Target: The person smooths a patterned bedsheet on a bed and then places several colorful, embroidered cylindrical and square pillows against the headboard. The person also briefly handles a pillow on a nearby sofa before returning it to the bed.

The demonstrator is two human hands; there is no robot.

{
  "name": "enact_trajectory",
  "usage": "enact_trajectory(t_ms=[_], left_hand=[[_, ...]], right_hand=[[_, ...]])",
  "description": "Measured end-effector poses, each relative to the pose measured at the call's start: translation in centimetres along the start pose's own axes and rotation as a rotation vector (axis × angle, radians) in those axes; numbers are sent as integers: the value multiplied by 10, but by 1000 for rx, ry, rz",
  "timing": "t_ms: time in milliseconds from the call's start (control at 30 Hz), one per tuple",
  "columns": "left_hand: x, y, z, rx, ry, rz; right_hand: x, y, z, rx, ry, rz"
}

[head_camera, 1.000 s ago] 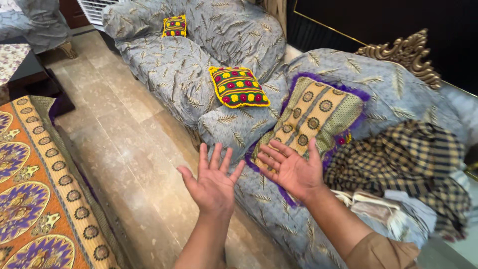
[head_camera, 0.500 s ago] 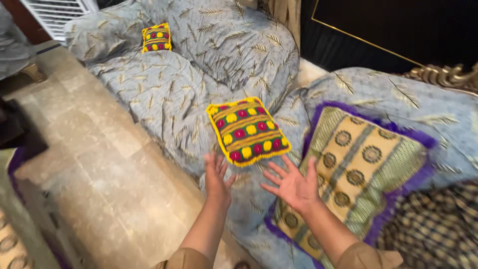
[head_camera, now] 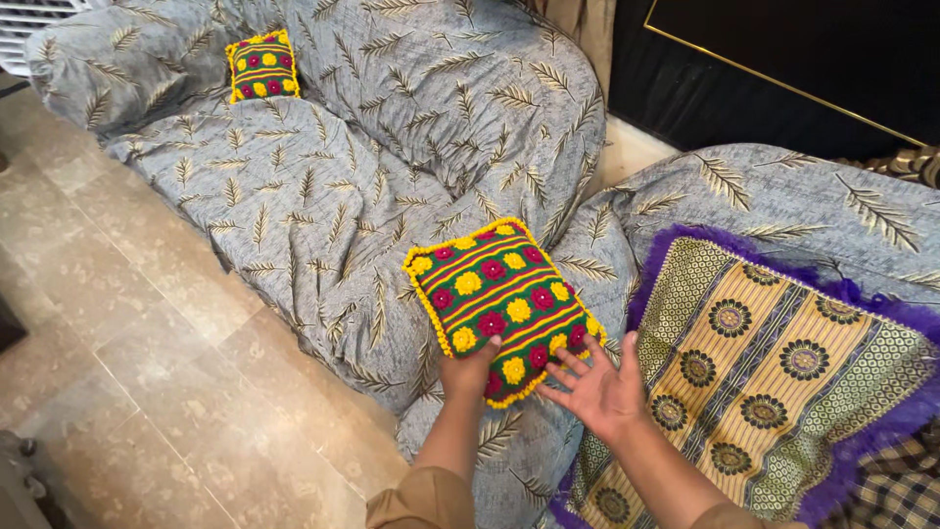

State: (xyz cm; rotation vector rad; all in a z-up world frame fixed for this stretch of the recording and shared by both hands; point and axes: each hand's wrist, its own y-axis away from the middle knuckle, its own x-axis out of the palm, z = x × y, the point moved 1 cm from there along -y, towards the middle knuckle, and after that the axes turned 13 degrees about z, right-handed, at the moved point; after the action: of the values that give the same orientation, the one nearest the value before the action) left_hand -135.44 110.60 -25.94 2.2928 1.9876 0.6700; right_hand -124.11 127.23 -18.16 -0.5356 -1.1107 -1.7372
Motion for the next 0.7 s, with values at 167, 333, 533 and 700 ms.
enact_trajectory(t_ms=[167, 333, 533, 700], left_hand=[[-9, 2, 5, -78, 141, 95], [-20, 23, -6, -99, 114, 45], [-47, 89, -29, 37, 152, 74], [-73, 171, -47, 102, 142, 0]], right_hand=[[-13, -9, -3, 52, 34, 3], [-30, -7, -4, 102, 76, -36], [-55, 1, -10, 199, 215, -11], [-70, 8, -24, 235, 362, 8]])
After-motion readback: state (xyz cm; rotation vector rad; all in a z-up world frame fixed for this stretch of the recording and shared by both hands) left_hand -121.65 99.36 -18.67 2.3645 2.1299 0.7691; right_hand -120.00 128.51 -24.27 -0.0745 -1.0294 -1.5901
